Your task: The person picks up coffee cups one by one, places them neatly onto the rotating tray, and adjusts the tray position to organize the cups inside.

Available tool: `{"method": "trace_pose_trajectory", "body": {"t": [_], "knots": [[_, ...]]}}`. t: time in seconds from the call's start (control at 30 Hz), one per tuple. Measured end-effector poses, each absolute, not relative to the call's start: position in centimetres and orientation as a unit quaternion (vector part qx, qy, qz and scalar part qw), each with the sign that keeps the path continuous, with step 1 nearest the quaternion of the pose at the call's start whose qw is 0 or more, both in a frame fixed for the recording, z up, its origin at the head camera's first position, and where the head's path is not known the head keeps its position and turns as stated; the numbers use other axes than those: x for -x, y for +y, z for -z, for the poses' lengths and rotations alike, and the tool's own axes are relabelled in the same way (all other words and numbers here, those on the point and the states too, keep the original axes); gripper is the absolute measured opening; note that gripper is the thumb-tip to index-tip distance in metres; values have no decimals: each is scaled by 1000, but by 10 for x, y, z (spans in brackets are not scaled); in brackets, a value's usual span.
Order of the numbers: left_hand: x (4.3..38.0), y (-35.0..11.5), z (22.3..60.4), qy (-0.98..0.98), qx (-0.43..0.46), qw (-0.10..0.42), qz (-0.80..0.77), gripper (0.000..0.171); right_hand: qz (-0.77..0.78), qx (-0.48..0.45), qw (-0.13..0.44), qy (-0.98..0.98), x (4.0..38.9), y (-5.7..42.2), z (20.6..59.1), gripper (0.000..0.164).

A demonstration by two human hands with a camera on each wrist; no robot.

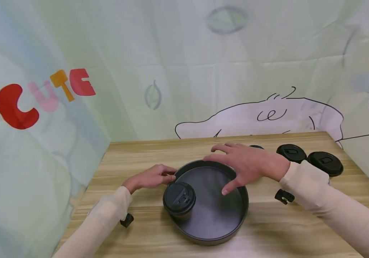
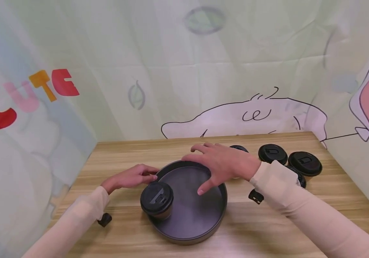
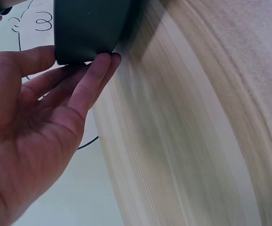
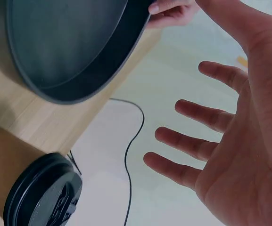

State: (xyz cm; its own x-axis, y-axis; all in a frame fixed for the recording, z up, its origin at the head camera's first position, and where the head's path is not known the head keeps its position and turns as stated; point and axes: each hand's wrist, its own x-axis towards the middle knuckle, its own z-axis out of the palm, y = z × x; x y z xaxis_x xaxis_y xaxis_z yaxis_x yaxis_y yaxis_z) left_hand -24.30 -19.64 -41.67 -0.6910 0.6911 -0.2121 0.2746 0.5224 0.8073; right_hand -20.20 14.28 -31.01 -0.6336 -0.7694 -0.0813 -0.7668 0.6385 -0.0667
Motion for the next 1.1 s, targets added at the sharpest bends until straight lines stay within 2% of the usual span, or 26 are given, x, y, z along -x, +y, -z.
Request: {"method": "trace_pose_trajectory", "body": {"t": [0.47, 0.7, 1.1], "knots": [[259, -182, 417, 817, -277, 289, -414, 40, 53, 399, 47, 914, 220, 180, 306, 96], [266, -177, 417, 841, -259, 272, -389, 43, 52, 371, 53, 926, 223, 192, 308, 101], [276, -169, 424, 845, -243, 259, -399, 44, 51, 350, 47, 934, 228, 205, 313, 100]]}}
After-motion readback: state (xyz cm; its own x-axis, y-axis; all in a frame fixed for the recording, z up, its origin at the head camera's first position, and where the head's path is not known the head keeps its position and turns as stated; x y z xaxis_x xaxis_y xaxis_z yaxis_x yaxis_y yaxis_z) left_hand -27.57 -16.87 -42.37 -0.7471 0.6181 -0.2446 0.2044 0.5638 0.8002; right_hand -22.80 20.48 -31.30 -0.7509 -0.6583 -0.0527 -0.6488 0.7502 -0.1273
